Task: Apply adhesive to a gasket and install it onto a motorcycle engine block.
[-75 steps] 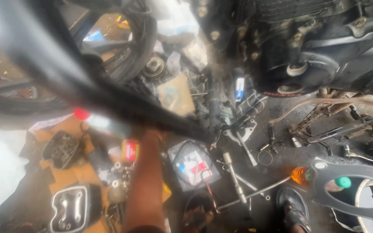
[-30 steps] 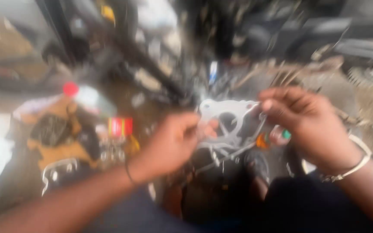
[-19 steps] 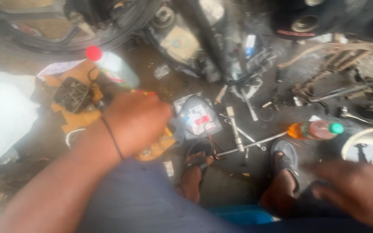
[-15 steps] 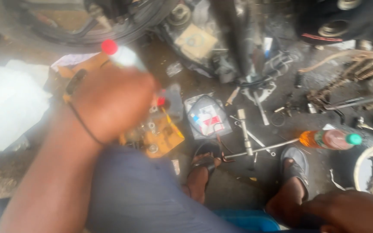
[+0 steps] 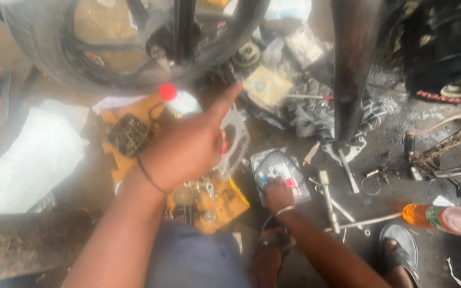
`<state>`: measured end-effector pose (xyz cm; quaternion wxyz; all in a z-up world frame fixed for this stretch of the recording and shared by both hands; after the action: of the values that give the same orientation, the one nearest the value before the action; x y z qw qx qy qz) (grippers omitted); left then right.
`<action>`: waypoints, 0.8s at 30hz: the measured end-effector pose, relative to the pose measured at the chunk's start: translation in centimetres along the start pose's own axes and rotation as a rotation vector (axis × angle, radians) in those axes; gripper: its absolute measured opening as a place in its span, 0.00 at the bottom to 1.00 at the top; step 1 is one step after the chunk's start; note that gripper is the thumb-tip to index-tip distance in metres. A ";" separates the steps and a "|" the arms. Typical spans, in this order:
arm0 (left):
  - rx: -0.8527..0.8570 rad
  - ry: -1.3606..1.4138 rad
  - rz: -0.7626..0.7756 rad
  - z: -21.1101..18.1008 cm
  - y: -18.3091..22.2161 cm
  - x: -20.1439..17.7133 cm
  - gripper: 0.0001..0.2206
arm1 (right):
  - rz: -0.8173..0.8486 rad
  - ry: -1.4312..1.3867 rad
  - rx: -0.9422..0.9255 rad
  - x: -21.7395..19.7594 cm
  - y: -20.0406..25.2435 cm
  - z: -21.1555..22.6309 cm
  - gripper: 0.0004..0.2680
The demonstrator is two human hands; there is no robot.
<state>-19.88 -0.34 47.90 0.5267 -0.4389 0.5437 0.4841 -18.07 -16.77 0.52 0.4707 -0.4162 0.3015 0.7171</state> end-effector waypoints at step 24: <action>0.575 0.777 0.123 -21.8 4.6 -3.4 0.21 | 0.206 -0.466 0.131 -51.7 21.3 6.0 0.12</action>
<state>-27.48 -21.31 51.10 0.3550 -0.3910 0.8367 0.1448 -28.79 -41.79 49.76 0.4778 -0.1755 0.2718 0.8167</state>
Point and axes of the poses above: each hand's wrist, its own y-axis away from the middle knuckle, its own x-axis out of the palm, z = x × y, the point moved 5 cm from there along -y, towards the middle knuckle, and after that the axes turned 10 degrees about -y, right-handed, at the moved point
